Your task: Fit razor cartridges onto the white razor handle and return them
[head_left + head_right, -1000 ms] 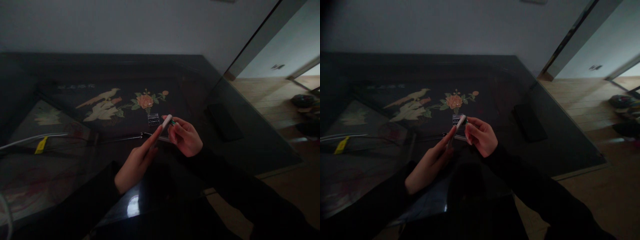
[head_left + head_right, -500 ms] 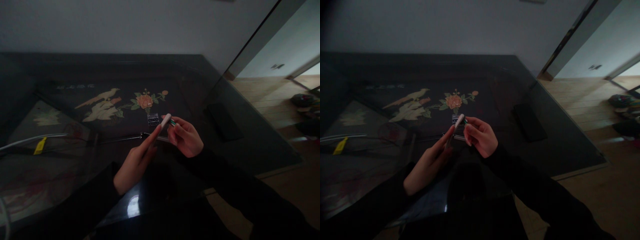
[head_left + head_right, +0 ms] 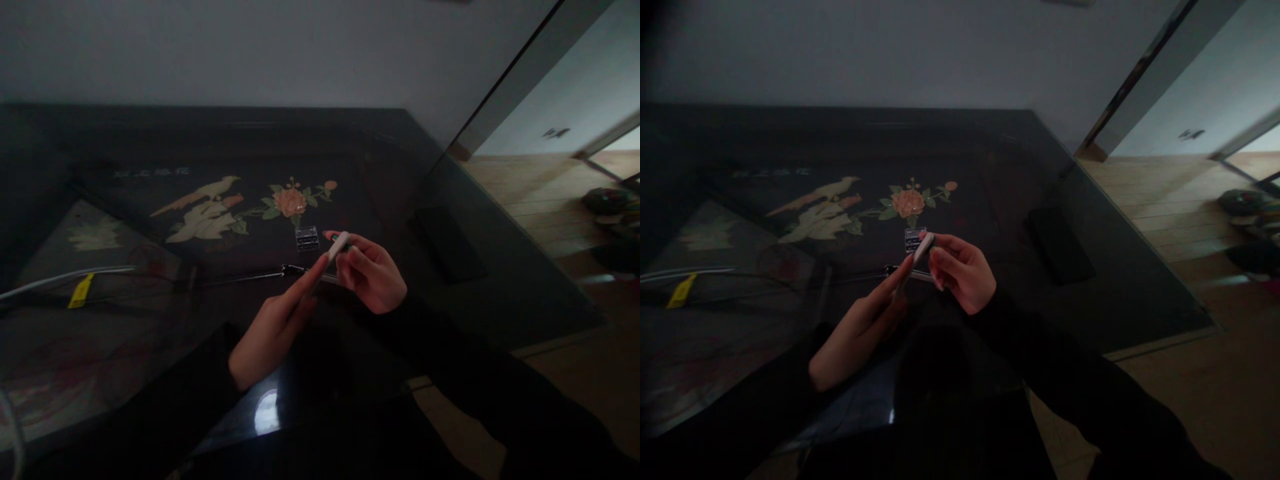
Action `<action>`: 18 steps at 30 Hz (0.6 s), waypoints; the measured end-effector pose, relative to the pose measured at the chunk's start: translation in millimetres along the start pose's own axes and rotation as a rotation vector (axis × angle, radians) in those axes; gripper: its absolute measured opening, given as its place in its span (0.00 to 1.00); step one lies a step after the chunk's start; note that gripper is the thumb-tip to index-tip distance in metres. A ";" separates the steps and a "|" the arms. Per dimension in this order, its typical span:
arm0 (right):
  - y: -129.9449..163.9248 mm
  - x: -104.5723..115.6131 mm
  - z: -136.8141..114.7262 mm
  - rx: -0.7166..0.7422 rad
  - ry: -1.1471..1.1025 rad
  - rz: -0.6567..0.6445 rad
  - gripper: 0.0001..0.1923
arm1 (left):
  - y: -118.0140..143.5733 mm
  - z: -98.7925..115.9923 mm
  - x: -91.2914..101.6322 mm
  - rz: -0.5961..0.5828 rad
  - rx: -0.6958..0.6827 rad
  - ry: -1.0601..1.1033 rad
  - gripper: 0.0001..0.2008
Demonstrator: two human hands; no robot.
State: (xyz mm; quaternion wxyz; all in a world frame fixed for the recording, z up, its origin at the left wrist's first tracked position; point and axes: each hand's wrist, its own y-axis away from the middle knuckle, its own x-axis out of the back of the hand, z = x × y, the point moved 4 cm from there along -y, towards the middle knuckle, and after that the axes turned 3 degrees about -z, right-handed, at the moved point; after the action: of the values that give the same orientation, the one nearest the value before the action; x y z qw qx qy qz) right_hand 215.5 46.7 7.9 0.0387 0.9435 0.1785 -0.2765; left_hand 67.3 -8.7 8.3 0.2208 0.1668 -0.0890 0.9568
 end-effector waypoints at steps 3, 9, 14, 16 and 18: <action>0.5 0.6 1.1 -0.035 -0.013 0.022 0.22 | 1.4 0.7 -2.6 -0.040 -0.007 0.015 0.27; 0.8 -0.5 -0.5 -0.012 0.010 -0.004 0.22 | 0.0 0.6 -1.2 -0.025 0.037 0.019 0.27; 0.3 -1.3 -1.7 0.015 0.018 -0.003 0.21 | -1.9 0.2 2.2 0.021 0.052 0.000 0.27; 0.2 -1.7 -1.8 0.029 0.013 -0.009 0.20 | -2.4 -1.1 4.2 0.046 0.050 -0.008 0.27; 0.1 -2.4 -1.8 0.039 -0.001 -0.021 0.19 | -2.8 -3.0 5.7 0.062 0.053 -0.019 0.27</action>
State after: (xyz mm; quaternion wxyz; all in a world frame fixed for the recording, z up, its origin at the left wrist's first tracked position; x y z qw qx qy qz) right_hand 214.6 46.2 10.7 0.0174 0.9420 0.1830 -0.2807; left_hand 62.9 -3.2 7.8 0.1858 0.1788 -0.0708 0.9636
